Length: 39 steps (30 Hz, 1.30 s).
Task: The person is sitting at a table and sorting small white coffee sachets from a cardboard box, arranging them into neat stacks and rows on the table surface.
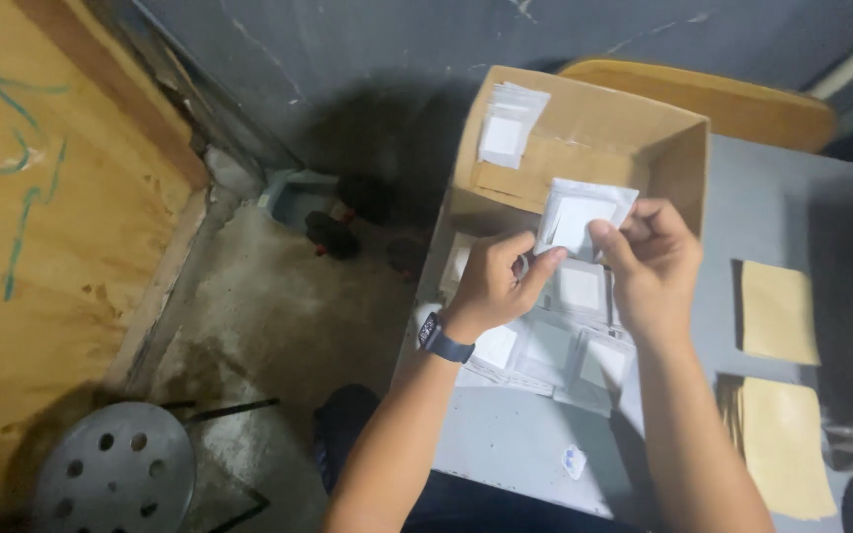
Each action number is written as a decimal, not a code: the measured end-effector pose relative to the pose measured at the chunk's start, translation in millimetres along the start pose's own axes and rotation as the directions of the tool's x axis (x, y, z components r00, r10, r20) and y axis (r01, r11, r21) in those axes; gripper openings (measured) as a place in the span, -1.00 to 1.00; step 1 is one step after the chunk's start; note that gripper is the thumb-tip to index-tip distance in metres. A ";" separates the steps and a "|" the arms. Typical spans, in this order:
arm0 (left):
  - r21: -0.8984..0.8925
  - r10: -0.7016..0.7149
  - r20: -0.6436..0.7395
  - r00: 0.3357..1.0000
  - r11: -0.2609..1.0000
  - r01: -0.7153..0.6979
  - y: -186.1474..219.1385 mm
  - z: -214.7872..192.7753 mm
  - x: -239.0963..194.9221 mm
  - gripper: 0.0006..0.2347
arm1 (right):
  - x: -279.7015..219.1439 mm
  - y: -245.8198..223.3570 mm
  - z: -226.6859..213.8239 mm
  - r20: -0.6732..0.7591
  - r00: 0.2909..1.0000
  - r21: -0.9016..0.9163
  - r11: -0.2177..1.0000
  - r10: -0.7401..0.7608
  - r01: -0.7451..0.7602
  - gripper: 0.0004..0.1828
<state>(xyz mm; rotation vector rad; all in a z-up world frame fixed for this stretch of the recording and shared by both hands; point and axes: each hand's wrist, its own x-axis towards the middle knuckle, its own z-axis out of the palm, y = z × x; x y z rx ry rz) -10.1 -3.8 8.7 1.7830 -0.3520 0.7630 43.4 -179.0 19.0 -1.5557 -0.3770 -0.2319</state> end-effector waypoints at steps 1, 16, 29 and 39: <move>-0.006 0.005 0.011 1.000 1.000 -0.005 -0.4 5.0 -1.8 -0.65 | -8.4 -3.0 -1.9 -0.013 1.000 -0.001 1.000 -0.002 0.002 -0.83; -0.157 -0.030 0.304 0.952 0.984 0.081 4.4 12.3 -2.5 -0.72 | -54.2 30.1 -38.3 0.091 0.980 0.022 0.983 0.178 -0.181 -0.72; -0.215 -0.152 0.345 0.926 0.948 0.236 22.1 5.8 2.8 -0.81 | -56.0 0.1 -28.3 0.070 0.977 0.042 0.978 0.203 -0.206 -0.87; -0.340 -0.167 0.382 0.909 0.889 0.307 43.0 5.6 15.4 -0.77 | -54.7 -28.4 -14.8 0.109 0.958 0.229 0.931 0.267 -0.285 -0.87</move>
